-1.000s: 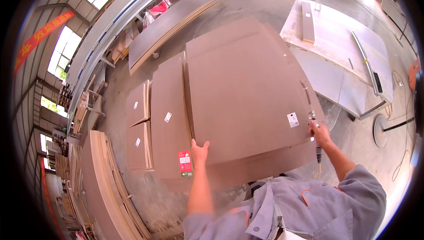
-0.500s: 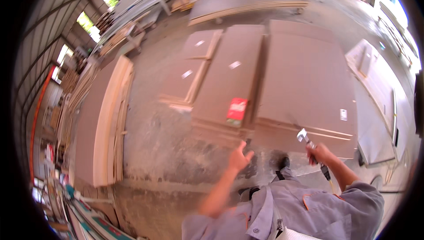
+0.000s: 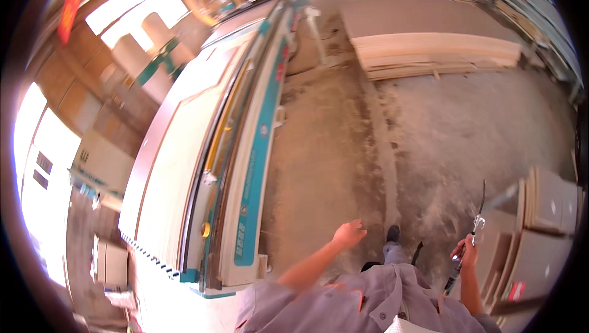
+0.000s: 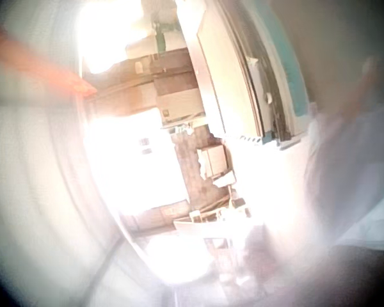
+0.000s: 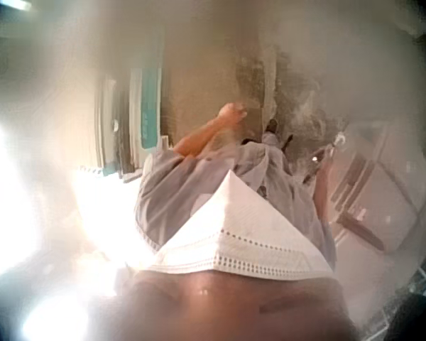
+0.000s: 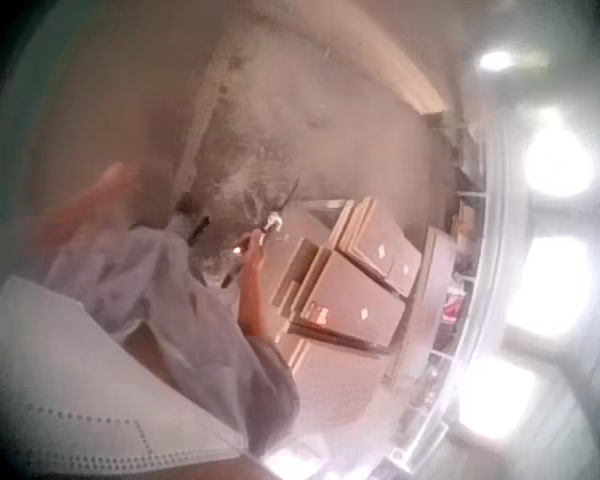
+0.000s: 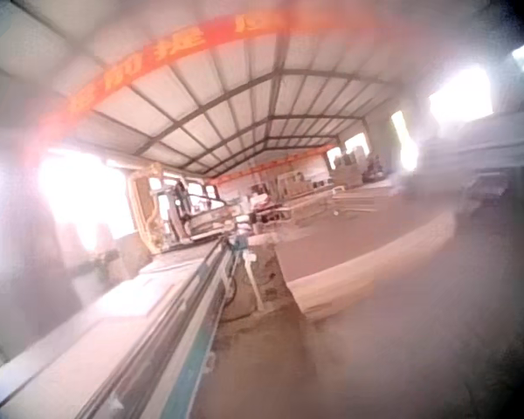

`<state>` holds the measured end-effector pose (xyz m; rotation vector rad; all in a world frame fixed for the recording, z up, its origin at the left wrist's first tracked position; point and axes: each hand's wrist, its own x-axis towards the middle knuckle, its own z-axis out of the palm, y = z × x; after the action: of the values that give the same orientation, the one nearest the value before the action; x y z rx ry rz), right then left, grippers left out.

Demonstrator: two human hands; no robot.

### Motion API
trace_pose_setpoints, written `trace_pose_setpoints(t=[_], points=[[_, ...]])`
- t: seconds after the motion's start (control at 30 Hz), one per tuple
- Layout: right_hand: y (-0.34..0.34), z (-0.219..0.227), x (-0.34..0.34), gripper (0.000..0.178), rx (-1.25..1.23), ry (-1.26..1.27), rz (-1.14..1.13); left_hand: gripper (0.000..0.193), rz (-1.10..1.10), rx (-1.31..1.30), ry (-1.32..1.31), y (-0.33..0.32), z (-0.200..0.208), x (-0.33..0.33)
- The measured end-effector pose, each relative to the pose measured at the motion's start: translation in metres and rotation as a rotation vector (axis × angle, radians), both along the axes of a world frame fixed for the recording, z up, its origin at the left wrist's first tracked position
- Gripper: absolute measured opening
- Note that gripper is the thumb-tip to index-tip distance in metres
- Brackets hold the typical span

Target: The person repeatedly picks up large flat panels from a conveyor, carries them across the workshop floor, and places them onto a stack. The person also uses a handheld tool to spray or clean the surface of the panels on the conveyor.

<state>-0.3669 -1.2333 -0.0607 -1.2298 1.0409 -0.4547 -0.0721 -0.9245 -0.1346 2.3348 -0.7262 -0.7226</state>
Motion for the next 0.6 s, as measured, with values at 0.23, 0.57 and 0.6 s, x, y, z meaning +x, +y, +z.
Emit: trace_pose_setpoints(t=[0.23, 0.57, 0.6], points=[[-0.010, 0.027, 0.278, 0.037, -0.289, 0.081, 0.652, 0.047, 0.492, 0.085, 0.161, 0.133, -0.015, 0.121], [0.224, 0.080, 0.739, 0.044, -0.102, -0.024, 1.294, 0.030, 1.362, -0.014, 0.227, 0.270, -0.084, 0.087], [0.259, 0.081, 0.776, 0.046, -0.041, 0.002, 1.307, 0.030, 1.399, -0.026, 0.225, 0.286, -0.112, 0.077]])
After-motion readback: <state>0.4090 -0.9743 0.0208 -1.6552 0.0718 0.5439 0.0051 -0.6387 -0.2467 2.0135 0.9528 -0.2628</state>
